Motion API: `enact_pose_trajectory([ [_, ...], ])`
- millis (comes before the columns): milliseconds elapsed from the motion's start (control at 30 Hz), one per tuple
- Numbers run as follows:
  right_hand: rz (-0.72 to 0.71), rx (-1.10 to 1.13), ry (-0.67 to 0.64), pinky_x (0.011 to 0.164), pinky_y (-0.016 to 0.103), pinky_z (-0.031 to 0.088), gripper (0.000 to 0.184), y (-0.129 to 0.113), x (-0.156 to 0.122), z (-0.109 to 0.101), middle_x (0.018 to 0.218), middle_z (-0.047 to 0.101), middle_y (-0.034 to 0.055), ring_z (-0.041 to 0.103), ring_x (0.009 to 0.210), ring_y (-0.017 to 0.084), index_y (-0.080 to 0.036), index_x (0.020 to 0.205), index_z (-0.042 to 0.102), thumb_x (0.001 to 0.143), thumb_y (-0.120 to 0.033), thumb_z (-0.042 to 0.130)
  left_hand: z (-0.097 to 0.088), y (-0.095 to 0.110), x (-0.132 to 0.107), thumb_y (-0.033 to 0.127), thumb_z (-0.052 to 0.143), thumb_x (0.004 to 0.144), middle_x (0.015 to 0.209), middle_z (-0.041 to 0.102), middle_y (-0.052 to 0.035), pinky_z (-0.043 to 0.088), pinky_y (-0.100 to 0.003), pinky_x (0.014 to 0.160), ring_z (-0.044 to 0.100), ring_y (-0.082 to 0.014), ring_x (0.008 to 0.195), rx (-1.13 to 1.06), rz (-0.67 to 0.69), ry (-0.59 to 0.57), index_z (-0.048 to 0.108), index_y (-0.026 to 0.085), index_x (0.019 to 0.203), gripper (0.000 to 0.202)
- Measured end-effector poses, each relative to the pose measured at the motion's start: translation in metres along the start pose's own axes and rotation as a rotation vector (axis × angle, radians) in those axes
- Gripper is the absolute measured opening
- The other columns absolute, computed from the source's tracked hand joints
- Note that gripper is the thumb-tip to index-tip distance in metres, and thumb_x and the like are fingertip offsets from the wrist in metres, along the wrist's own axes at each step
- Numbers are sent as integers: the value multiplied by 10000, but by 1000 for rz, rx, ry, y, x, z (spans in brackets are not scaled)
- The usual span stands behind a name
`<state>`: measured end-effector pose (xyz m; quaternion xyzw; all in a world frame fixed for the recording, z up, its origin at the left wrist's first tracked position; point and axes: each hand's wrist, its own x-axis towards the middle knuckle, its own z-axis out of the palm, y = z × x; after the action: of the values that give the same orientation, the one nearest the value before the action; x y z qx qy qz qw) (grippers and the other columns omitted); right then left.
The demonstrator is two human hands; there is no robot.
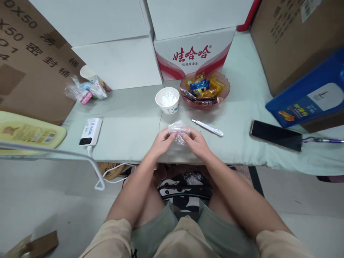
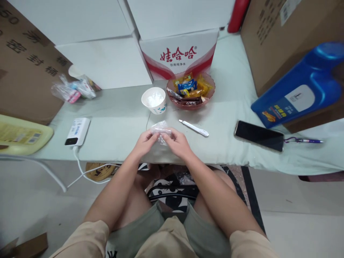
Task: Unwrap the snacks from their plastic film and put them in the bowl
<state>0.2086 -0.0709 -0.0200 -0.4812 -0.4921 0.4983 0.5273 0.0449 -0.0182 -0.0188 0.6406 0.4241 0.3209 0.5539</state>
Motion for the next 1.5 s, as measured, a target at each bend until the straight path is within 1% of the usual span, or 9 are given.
enact_pose_trajectory([
  [200,-66,-282,226,687,321,449,201,-3,-3,0,793,663,27,567,715,190,-222,819,672,851,-394,573,1,-11,2,402,790,725,1104,666,-112,518,-344,888,652,-228,1011,99,-1,256,634,167,1142,503],
  [400,-55,-129,45,792,354,484,273,-1,1,14,839,681,20,617,824,220,-243,913,683,880,-483,558,5,-2,-2,571,752,754,1088,715,-104,518,-336,913,666,-242,1035,-143,65,5,662,172,1125,552],
  [633,25,-147,303,763,362,506,293,3,4,10,976,676,57,637,882,225,-247,977,585,808,-473,664,1,-1,1,633,684,791,723,650,-13,461,-264,631,562,-147,662,-136,11,261,686,175,845,461],
  [733,-14,-161,277,839,364,497,452,3,4,6,1168,643,83,616,1034,232,-252,1106,541,737,-432,731,-4,-1,3,556,749,751,718,643,-7,447,-253,621,553,-136,651,-82,-6,182,672,166,825,404],
  [967,86,-2,151,688,310,474,410,14,16,9,889,621,3,585,730,156,-230,1054,542,705,-387,686,-2,-5,0,383,861,603,944,712,-47,503,-276,756,649,-176,822,-195,-92,56,634,175,1018,517],
  [1100,122,31,232,715,315,482,372,14,20,3,968,636,22,614,787,161,-236,1016,535,720,-424,658,-28,2,5,347,804,634,764,634,22,461,-232,675,566,-119,688,-119,-15,399,584,185,851,348],
  [1233,131,19,241,664,305,447,287,10,21,-2,864,613,-8,592,702,146,-231,949,542,753,-439,566,-58,43,39,219,688,695,657,493,53,386,-210,595,458,-99,610,365,139,681,519,204,767,184],
  [1333,108,20,220,654,302,439,255,7,23,-3,813,600,-21,575,669,143,-231,919,547,749,-421,545,-56,74,85,112,623,670,755,569,11,431,-252,691,554,-151,728,831,179,569,575,207,867,224],
  [1500,110,59,212,629,291,434,199,3,25,-8,709,577,-42,570,642,146,-239,882,548,750,-386,523,-36,91,159,63,627,592,849,669,-55,471,-323,772,643,-251,876,1300,-246,-139,692,206,897,342],
])
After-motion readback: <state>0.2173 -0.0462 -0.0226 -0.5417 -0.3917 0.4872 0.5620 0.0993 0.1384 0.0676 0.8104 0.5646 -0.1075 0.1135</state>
